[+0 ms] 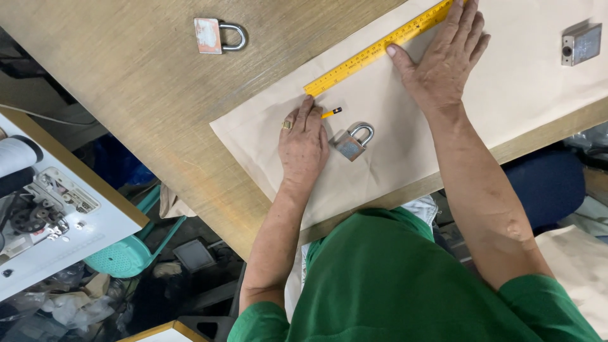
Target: The person uses a yellow ruler and a pencil to measure and mark lines on a piece of light-colored fabric laid on a wooden table. They repeatedly reposition the ruler to draw straight lines and then fold the fabric along the marked lines.
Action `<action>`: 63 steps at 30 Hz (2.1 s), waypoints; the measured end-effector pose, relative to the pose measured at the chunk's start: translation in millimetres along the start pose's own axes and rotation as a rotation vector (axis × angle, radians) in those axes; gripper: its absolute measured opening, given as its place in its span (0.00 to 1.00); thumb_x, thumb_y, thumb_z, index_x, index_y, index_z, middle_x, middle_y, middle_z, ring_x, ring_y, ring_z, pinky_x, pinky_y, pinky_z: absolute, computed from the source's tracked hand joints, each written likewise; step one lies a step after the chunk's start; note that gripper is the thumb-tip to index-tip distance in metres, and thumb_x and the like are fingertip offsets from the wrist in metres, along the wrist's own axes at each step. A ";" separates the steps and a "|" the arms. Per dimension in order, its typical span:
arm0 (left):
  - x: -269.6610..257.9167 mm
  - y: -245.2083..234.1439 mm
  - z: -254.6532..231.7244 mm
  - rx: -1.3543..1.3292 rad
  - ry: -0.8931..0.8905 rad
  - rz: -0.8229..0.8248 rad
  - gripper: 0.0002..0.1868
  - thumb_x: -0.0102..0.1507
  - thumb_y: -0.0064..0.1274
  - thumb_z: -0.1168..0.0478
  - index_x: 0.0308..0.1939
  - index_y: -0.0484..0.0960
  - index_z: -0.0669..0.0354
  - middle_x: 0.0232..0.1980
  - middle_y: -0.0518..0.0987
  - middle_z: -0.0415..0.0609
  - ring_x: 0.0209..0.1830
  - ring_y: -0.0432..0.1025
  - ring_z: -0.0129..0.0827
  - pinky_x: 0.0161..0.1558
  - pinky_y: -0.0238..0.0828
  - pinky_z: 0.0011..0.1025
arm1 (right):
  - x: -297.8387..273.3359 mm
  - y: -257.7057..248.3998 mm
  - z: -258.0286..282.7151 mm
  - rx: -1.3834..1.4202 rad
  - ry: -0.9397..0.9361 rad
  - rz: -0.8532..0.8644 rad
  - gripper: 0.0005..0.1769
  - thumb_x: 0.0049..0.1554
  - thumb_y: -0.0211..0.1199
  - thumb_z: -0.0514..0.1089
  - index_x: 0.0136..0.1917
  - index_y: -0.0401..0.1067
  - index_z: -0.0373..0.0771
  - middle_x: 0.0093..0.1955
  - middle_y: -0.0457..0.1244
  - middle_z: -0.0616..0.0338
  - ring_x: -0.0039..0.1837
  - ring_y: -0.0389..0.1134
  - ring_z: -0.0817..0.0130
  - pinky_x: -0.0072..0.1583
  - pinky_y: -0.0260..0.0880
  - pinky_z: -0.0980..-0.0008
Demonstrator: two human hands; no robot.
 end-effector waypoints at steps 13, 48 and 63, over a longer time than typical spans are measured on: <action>6.4 -6.5 -8.1 0.005 0.059 -0.009 0.12 0.66 0.49 0.69 0.53 0.81 0.62 0.65 0.78 0.54 0.56 0.75 0.49 0.61 0.71 0.39 | 3.1 2.1 -0.6 -0.091 0.086 0.044 0.72 0.51 0.29 0.94 0.85 0.28 0.36 0.88 0.27 0.43 0.88 0.29 0.39 0.83 0.29 0.35; 0.2 -0.5 -1.7 0.028 0.014 -0.018 0.14 0.64 0.52 0.68 0.53 0.83 0.61 0.65 0.79 0.54 0.56 0.75 0.47 0.64 0.73 0.37 | -0.8 -24.0 31.1 -0.108 0.128 0.180 0.79 0.58 0.63 0.92 0.84 0.26 0.30 0.87 0.26 0.42 0.88 0.32 0.33 0.83 0.31 0.32; -0.8 0.8 -0.6 0.051 -0.017 0.002 0.14 0.65 0.53 0.66 0.55 0.83 0.58 0.66 0.78 0.51 0.57 0.76 0.45 0.61 0.74 0.35 | -2.3 -21.3 27.9 -0.054 0.148 0.214 0.80 0.59 0.65 0.92 0.84 0.23 0.31 0.88 0.24 0.41 0.90 0.28 0.34 0.83 0.24 0.34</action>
Point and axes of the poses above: each hand's wrist, its own x-axis towards the middle knuckle, its own y-axis out of the palm, z = x × y, the point moved 6 cm from there along x, towards the middle knuckle
